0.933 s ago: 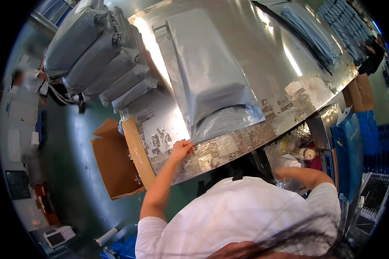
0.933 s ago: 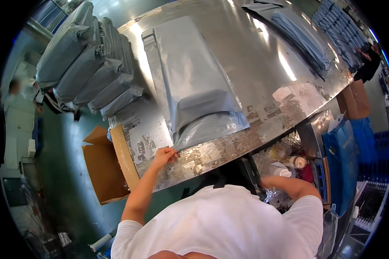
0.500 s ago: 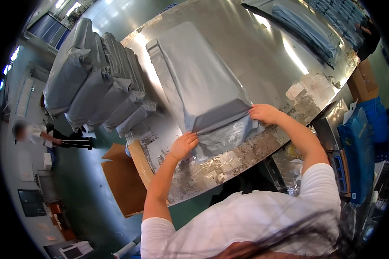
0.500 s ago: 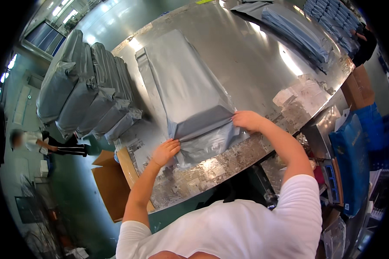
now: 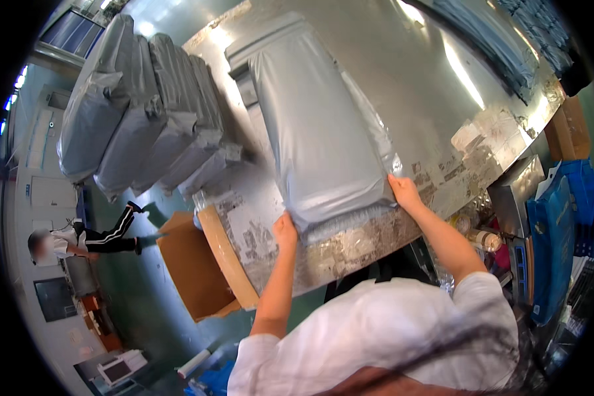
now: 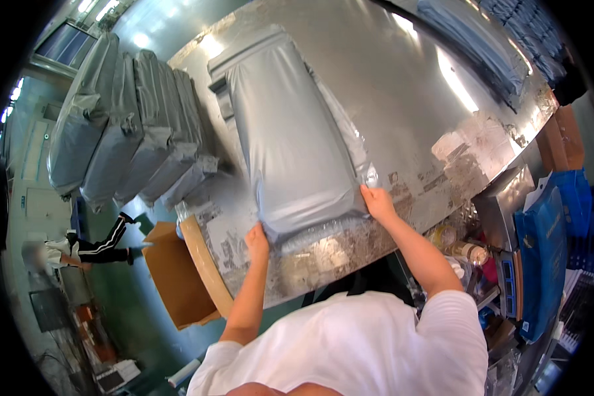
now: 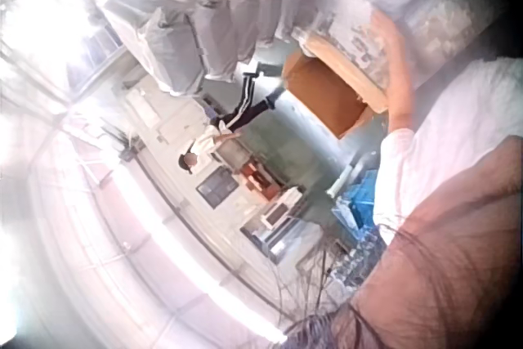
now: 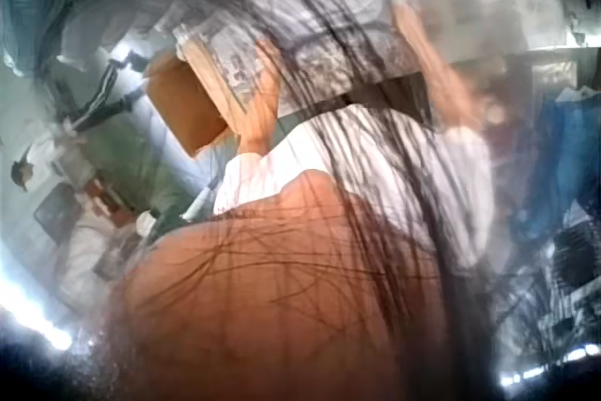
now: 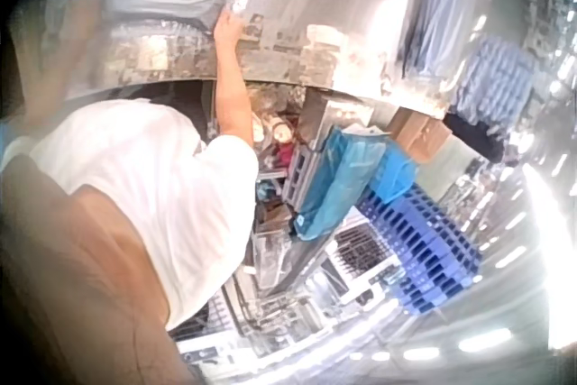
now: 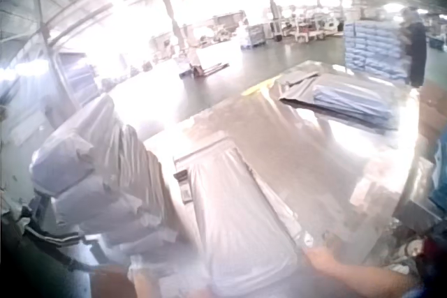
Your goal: The person repeatedly picks up blue packages, places them into gray shipping mailers, and seals the mailers. They then stack the sealed packages and place them into blue plastic bins. Another person is visible in the background performing similar packing tasks.
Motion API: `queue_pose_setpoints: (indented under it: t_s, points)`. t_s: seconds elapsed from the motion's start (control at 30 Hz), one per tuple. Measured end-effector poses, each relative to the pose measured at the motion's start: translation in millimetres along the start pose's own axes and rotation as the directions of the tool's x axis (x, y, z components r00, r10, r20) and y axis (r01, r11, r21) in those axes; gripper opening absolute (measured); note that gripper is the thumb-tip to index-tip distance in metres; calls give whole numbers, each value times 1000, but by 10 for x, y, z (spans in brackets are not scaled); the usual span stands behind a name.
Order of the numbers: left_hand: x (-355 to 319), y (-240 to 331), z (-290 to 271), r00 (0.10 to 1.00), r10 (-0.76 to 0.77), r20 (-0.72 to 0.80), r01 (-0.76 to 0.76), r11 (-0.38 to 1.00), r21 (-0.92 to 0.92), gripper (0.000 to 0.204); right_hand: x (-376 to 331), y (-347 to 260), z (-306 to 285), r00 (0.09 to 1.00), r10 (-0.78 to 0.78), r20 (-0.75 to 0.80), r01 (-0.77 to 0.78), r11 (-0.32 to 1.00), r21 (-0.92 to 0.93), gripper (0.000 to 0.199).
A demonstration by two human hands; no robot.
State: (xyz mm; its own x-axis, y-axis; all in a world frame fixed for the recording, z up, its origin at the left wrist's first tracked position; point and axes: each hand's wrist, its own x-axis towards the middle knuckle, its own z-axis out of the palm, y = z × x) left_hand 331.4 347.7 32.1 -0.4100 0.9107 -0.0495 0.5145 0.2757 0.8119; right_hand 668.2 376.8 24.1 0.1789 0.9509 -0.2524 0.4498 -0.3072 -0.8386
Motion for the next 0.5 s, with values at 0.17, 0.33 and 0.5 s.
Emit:
queue_pose_setpoints:
  t_s: [0.17, 0.33, 0.5]
  points:
    - [15, -463, 130, 967, -22, 254, 47, 995, -93, 30, 127, 113, 30, 985, -126, 115, 134, 989, -67, 31]
    - [452, -57, 277, 956, -272, 108, 282, 757, -589, 37, 309, -504, 214, 973, 209, 102, -229, 790, 569, 39]
    - [404, 1150, -37, 748, -264, 608, 635, 548, -544, 51, 198, -968, -134, 837, 82, 542, -512, 470, 719, 57]
